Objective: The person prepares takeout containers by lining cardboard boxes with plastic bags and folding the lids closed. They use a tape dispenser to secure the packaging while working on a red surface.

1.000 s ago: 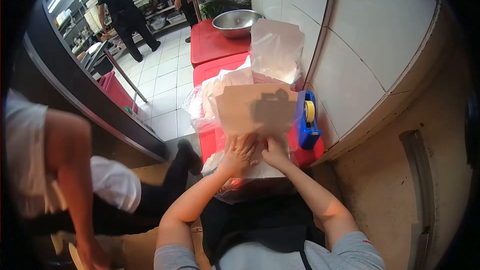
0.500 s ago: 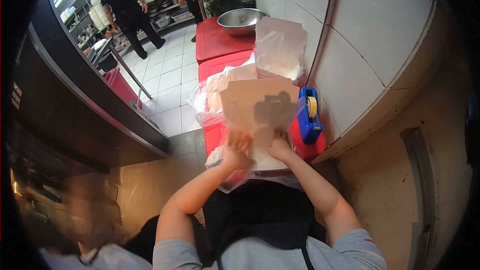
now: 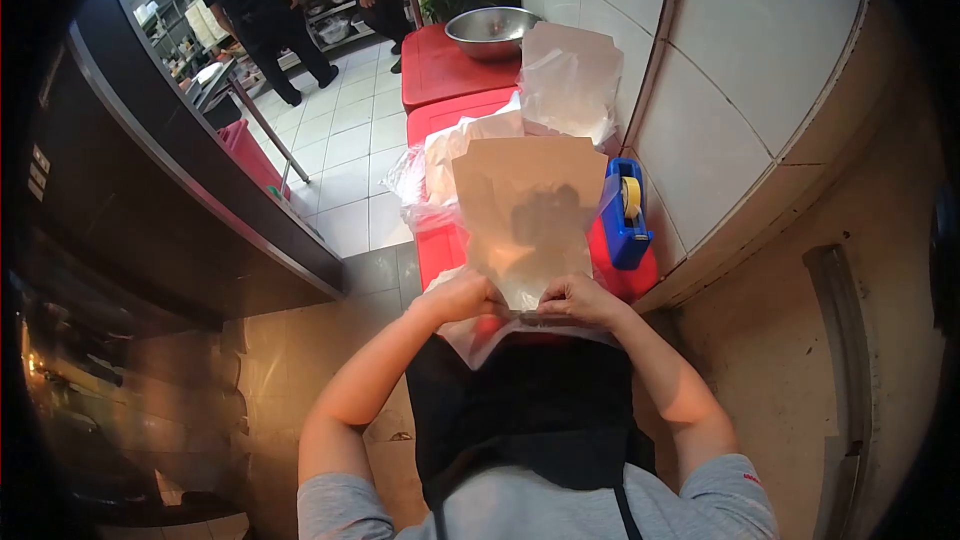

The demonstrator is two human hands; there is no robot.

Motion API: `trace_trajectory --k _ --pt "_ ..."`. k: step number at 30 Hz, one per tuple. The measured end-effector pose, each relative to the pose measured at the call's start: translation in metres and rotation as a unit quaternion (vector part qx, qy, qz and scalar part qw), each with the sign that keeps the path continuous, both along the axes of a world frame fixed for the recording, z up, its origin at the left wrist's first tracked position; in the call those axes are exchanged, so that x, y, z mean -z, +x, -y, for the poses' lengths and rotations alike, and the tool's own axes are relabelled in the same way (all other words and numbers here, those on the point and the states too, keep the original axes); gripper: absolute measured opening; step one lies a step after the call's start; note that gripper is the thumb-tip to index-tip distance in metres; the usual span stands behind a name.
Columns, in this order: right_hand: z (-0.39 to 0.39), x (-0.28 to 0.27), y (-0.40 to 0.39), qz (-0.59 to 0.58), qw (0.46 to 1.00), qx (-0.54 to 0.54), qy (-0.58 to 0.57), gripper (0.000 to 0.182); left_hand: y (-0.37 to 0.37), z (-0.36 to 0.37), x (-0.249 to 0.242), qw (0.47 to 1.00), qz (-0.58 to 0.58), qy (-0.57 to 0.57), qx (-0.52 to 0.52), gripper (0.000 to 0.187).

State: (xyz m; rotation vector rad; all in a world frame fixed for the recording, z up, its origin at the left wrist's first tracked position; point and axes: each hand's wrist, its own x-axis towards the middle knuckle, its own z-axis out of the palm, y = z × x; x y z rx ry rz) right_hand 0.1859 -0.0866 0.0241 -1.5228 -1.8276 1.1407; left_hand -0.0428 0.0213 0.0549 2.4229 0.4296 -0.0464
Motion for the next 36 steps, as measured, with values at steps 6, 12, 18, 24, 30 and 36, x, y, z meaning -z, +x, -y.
trace_trajectory --k 6,12,18,24,30,36 --pt "0.001 0.006 -0.007 0.052 0.998 0.018 0.037 0.019 0.002 -0.01 0.037 0.994 0.016 0.111 0.017 0.017" --pt "0.002 -0.01 -0.026 0.244 0.956 -0.028 0.16 0.017 0.007 0.015 0.008 0.969 0.03 0.233 0.077 0.011" --pt "0.009 -0.042 -0.025 0.308 0.927 -0.038 0.209 0.014 0.006 0.02 -0.024 0.946 0.119 0.295 0.065 0.018" --pt "0.018 -0.072 -0.028 0.23 0.89 0.015 0.393 0.007 0.012 0.102 -0.118 0.954 0.296 0.015 0.052 0.025" --pt "0.05 -0.116 -0.05 0.224 0.858 0.037 0.461 0.012 -0.006 0.072 -0.042 0.838 0.11 -0.534 0.0 0.035" --pt "0.074 -0.093 -0.066 0.203 0.877 0.076 0.428 0.023 0.01 0.046 0.023 0.753 0.139 -0.642 -0.036 0.044"
